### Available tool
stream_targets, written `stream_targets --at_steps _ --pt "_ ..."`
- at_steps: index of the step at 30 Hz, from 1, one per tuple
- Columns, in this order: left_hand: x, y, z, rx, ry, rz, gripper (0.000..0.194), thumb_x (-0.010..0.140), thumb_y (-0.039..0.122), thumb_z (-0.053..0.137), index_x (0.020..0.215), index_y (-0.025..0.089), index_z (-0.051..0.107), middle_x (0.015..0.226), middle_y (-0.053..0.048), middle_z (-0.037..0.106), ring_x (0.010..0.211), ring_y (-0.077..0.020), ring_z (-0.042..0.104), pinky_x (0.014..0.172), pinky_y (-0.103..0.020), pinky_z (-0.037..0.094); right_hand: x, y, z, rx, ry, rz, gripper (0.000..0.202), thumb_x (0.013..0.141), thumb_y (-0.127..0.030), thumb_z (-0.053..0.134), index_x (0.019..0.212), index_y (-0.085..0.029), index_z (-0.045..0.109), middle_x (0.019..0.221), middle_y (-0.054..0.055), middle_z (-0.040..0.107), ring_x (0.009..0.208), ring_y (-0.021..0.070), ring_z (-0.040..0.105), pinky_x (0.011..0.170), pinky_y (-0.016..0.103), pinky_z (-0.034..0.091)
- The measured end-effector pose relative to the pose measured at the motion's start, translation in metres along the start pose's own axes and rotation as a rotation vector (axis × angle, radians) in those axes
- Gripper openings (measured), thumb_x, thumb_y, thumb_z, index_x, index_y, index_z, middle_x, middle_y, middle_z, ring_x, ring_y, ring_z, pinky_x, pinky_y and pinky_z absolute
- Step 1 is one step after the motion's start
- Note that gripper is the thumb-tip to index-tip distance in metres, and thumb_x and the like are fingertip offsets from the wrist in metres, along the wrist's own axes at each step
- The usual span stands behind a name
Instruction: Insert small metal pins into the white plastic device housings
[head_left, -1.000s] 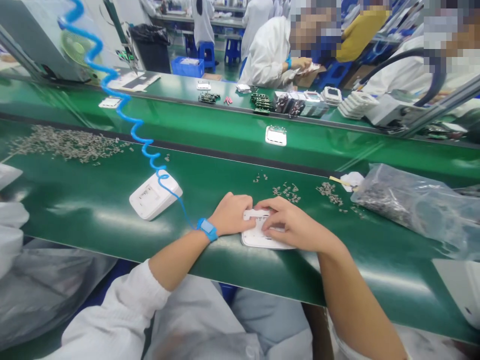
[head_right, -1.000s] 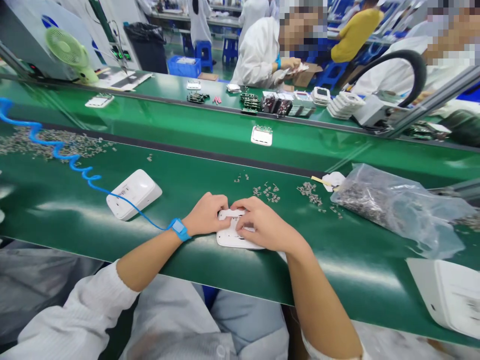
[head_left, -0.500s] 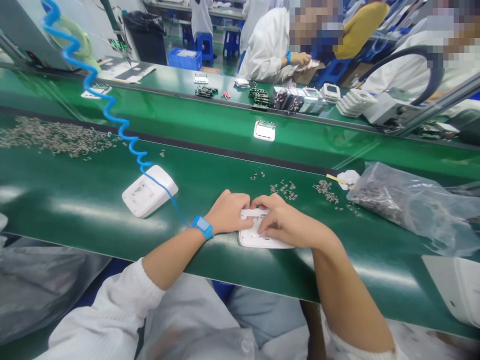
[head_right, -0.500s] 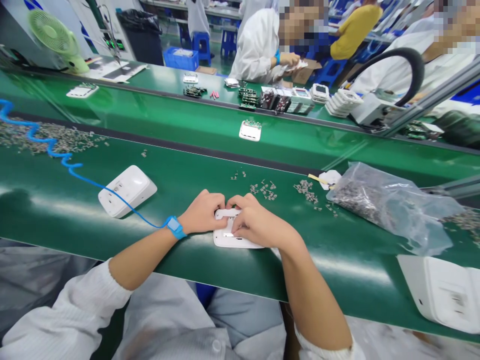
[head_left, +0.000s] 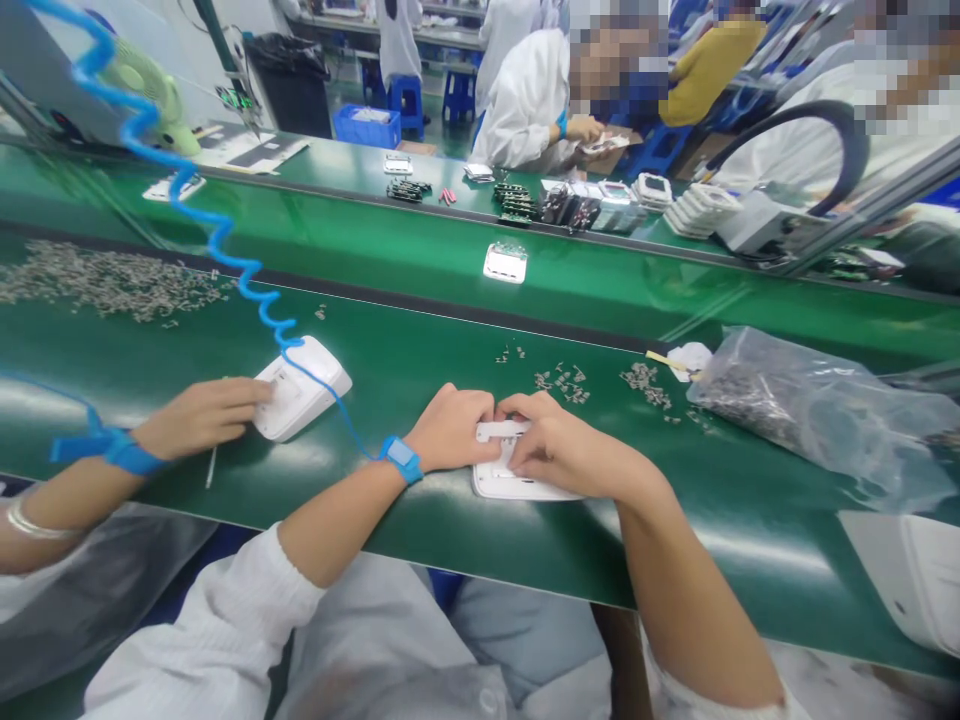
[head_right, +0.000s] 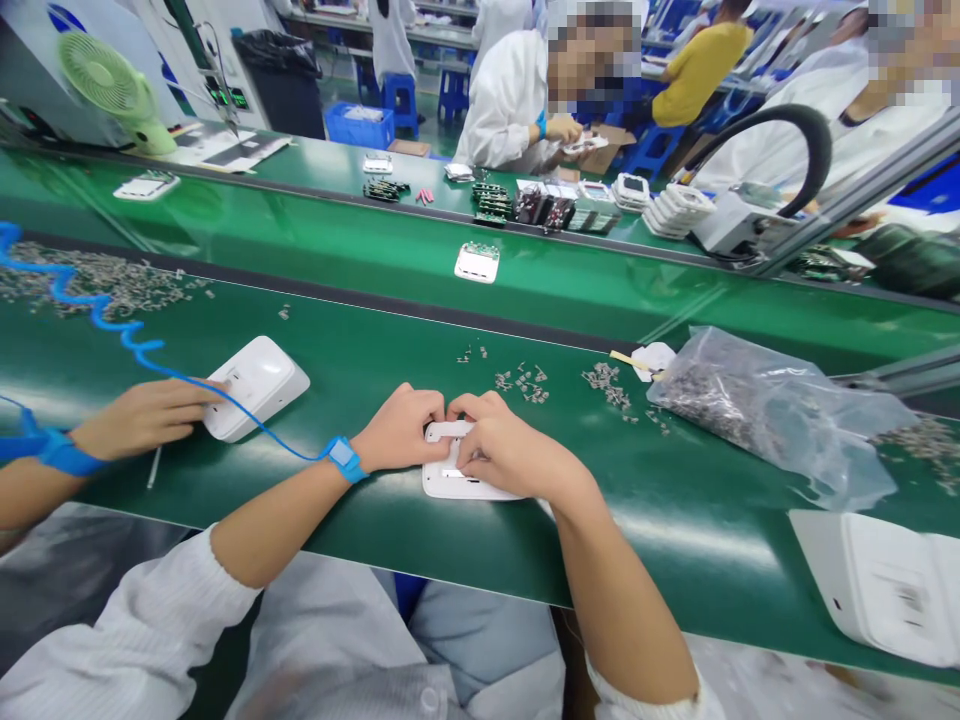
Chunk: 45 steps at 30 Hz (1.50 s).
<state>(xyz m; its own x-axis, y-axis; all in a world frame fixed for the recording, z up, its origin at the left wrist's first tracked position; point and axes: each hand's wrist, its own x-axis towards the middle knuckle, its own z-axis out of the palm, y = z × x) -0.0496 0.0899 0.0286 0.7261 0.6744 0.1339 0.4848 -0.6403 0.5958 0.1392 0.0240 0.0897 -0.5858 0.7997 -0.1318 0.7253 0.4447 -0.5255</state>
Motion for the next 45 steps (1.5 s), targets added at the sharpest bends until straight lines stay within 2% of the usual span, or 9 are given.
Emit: stream_targets --at_steps 9,17,23,25,27,30,32,38,45 --pt "0.001 0.001 -0.001 -0.009 -0.019 -0.009 0.02 0.07 0.033 0.061 0.07 0.02 0.046 0.071 0.004 0.061 0.065 -0.0138 0.052 0.069 -0.033 0.028 -0.002 0.003 0.005 0.017 0.043 0.015 0.021 0.08 -0.009 0.068 0.076 -0.026 0.08 0.126 0.008 0.054 0.111 0.0274 0.049 0.093 0.043 0.046" --pt "0.002 0.0 -0.002 -0.007 -0.037 -0.006 0.019 0.072 0.033 0.059 0.069 0.02 0.046 0.07 0.004 0.061 0.064 -0.0132 0.051 0.071 -0.034 0.029 0.002 0.004 0.01 0.044 0.077 0.137 0.017 0.074 -0.008 0.072 0.084 -0.02 0.066 0.116 0.008 0.058 0.109 0.0265 0.051 0.088 0.04 0.05" --pt "0.002 -0.001 -0.002 0.02 -0.038 0.006 0.019 0.071 0.033 0.059 0.07 0.02 0.046 0.069 0.005 0.059 0.063 -0.0126 0.048 0.07 -0.033 0.029 -0.004 0.007 0.01 0.077 0.142 0.068 0.026 0.076 -0.013 0.072 0.1 -0.023 0.065 0.123 0.008 0.059 0.117 0.0274 0.053 0.093 0.042 0.05" --pt "0.002 -0.002 -0.003 0.021 -0.022 0.019 0.021 0.071 0.035 0.06 0.07 0.02 0.045 0.069 0.005 0.058 0.062 -0.0124 0.048 0.07 -0.034 0.028 -0.008 0.009 0.008 0.083 0.261 -0.026 0.023 0.081 -0.017 0.069 0.103 -0.023 0.066 0.127 0.008 0.059 0.118 0.0268 0.054 0.098 0.044 0.048" --pt "0.0 -0.003 -0.005 0.041 -0.034 0.068 0.024 0.069 0.037 0.061 0.068 0.02 0.044 0.067 0.004 0.057 0.063 -0.0127 0.047 0.069 -0.034 0.028 -0.01 0.012 0.007 0.078 0.504 -0.064 0.015 0.085 -0.017 0.062 0.098 -0.023 0.067 0.122 0.008 0.063 0.116 0.0258 0.057 0.1 0.045 0.046" --pt "-0.005 0.001 -0.008 0.103 -0.15 0.23 0.032 0.067 0.04 0.063 0.06 0.02 0.039 0.06 0.002 0.053 0.065 -0.0145 0.046 0.07 -0.036 0.028 -0.005 0.025 0.009 0.088 0.912 0.095 0.012 0.082 -0.014 0.057 0.084 -0.023 0.065 0.101 0.006 0.07 0.1 0.0239 0.063 0.088 0.042 0.051" --pt "-0.008 0.005 -0.01 0.109 -0.244 0.333 0.036 0.069 0.041 0.061 0.055 0.02 0.036 0.054 0.001 0.049 0.065 -0.0154 0.044 0.07 -0.038 0.027 0.002 0.04 0.014 0.16 1.057 0.251 0.01 0.079 -0.014 0.057 0.08 -0.022 0.064 0.088 0.004 0.07 0.083 0.0205 0.064 0.075 0.037 0.052" --pt "-0.011 0.016 -0.007 0.056 -0.377 0.42 0.036 0.074 0.037 0.057 0.051 0.02 0.034 0.05 -0.001 0.048 0.063 -0.0161 0.04 0.071 -0.039 0.027 0.021 0.083 0.035 0.428 1.124 0.422 0.009 0.074 -0.014 0.056 0.076 -0.02 0.062 0.067 -0.002 0.061 0.058 0.0118 0.054 0.054 0.025 0.043" --pt "-0.009 0.015 -0.003 0.119 -0.365 0.448 0.038 0.075 0.039 0.056 0.05 0.02 0.034 0.05 -0.001 0.048 0.064 -0.0167 0.041 0.07 -0.039 0.026 0.026 0.075 0.039 0.194 1.128 0.341 0.011 0.076 -0.014 0.052 0.076 -0.021 0.061 0.076 0.0 0.062 0.058 0.012 0.05 0.057 0.028 0.044"
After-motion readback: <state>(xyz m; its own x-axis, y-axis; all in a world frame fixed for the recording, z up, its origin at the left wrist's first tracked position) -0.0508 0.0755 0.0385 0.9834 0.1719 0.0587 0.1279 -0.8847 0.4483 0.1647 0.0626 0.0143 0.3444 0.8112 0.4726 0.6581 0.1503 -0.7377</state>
